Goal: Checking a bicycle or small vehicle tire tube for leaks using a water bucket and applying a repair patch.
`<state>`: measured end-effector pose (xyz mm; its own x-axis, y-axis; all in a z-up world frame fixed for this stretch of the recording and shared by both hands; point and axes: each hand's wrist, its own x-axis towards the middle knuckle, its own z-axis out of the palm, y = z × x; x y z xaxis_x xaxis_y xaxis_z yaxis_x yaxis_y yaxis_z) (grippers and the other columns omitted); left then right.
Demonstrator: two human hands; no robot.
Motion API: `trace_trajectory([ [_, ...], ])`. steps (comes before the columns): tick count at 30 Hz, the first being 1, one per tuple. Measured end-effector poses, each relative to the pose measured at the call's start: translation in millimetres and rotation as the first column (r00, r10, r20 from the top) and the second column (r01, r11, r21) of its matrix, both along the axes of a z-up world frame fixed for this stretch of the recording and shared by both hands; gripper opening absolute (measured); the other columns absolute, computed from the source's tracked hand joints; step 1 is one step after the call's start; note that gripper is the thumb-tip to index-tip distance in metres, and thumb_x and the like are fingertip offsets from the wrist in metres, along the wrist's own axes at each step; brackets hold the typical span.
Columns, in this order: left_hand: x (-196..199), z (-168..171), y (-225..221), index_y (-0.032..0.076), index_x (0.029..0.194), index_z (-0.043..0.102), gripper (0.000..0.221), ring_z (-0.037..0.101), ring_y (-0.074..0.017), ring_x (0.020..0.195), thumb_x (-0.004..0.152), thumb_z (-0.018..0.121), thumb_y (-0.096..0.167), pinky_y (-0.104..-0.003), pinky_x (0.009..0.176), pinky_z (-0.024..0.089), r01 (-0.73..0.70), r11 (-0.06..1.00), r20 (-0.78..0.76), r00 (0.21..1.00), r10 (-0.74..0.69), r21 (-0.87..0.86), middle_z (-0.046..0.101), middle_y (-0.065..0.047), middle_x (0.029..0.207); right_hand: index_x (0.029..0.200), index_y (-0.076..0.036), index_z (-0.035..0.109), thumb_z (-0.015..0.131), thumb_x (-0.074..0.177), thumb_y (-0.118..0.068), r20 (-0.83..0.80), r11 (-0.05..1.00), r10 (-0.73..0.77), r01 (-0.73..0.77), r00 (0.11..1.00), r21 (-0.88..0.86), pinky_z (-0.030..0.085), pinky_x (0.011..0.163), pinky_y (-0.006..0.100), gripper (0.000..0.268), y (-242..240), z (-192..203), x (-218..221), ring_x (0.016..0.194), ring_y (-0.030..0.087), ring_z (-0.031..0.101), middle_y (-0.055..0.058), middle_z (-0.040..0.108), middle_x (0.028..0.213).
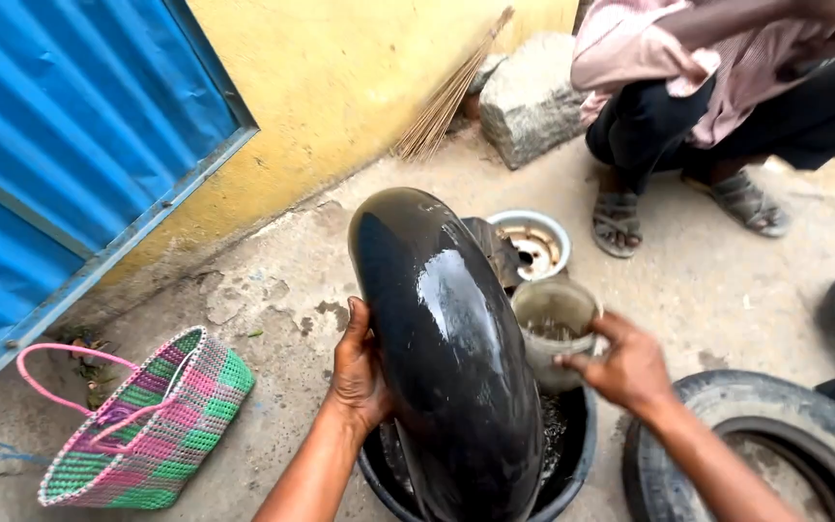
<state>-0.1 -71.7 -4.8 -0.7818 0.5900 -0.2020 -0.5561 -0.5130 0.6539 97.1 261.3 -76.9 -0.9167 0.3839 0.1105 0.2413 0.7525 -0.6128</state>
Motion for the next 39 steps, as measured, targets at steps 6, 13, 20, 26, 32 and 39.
trace_trajectory([
  [6, 5, -7, 20, 0.008, 0.138, 0.06, 0.091, 0.063, -0.031, 0.123, 0.075, 0.066, 0.074, -0.052, 0.107, 0.051, -0.016, 1.0, -0.05, 0.999, 0.017, 0.022, 0.069, -0.014, 0.129, 0.096, -0.01, 0.069, 0.089, 0.076, -0.035, -0.421, 0.733, 0.456, -0.062, 0.784, 0.677, 0.062, 0.08, 0.043, 0.038, 6, 162, -23, 0.105, 0.034, 0.071, 0.021, 0.064, 0.138],
  [13, 12, -2, 30, 0.009, 0.137, 0.061, 0.078, 0.064, -0.0319, 0.121, 0.083, 0.06, 0.066, -0.054, 0.105, 0.051, 0.012, 1.0, -0.031, 0.999, -0.012, -0.023, 0.07, -0.015, 0.125, 0.101, -0.011, 0.073, 0.086, 0.065, -0.019, -0.388, 0.566, 0.568, -0.002, 0.726, 0.824, 0.062, 0.085, 0.043, 0.039, -11, 224, -55, 0.117, 0.035, 0.067, 0.025, 0.058, 0.147],
  [20, 9, -6, 28, 0.009, 0.14, 0.058, 0.091, 0.062, -0.0332, 0.125, 0.077, 0.06, 0.075, -0.054, 0.106, 0.051, 0.025, 1.0, -0.023, 0.999, -0.026, -0.011, 0.067, -0.017, 0.132, 0.094, -0.011, 0.065, 0.088, 0.07, -0.027, -0.344, 0.476, 0.687, -0.039, 0.64, 0.879, 0.06, 0.087, 0.041, 0.037, -34, 226, -63, 0.121, 0.034, 0.066, 0.02, 0.055, 0.148],
  [26, 8, -12, 30, 0.01, 0.145, 0.053, 0.106, 0.059, -0.0326, 0.13, 0.068, 0.063, 0.081, -0.054, 0.108, 0.049, 0.029, 0.999, -0.053, 0.998, -0.03, -0.023, 0.063, -0.016, 0.14, 0.094, -0.009, 0.064, 0.088, 0.069, -0.031, -0.362, 0.503, 0.699, -0.065, 0.617, 0.862, 0.06, 0.084, 0.043, 0.041, -38, 225, -62, 0.119, 0.035, 0.066, 0.021, 0.054, 0.148],
  [32, 7, -5, 29, 0.007, 0.146, 0.051, 0.107, 0.058, -0.0334, 0.131, 0.069, 0.065, 0.08, -0.054, 0.109, 0.047, 0.069, 0.996, -0.038, 0.997, -0.066, 0.064, 0.062, -0.016, 0.141, 0.095, -0.009, 0.065, 0.087, 0.072, -0.025, -0.372, 0.496, 0.701, -0.041, 0.608, 0.867, 0.06, 0.087, 0.041, 0.036, -34, 224, -57, 0.12, 0.034, 0.066, 0.019, 0.054, 0.151],
  [39, 4, -1, 33, 0.007, 0.147, 0.05, 0.107, 0.057, -0.0337, 0.132, 0.069, 0.067, 0.078, -0.056, 0.11, 0.048, 0.005, 1.0, -0.099, 0.995, -0.004, 0.009, 0.061, -0.016, 0.141, 0.094, -0.009, 0.065, 0.087, 0.076, -0.023, -0.378, 0.478, 0.714, -0.017, 0.59, 0.878, 0.061, 0.091, 0.041, 0.032, -33, 228, -51, 0.124, 0.034, 0.066, 0.02, 0.051, 0.154],
])
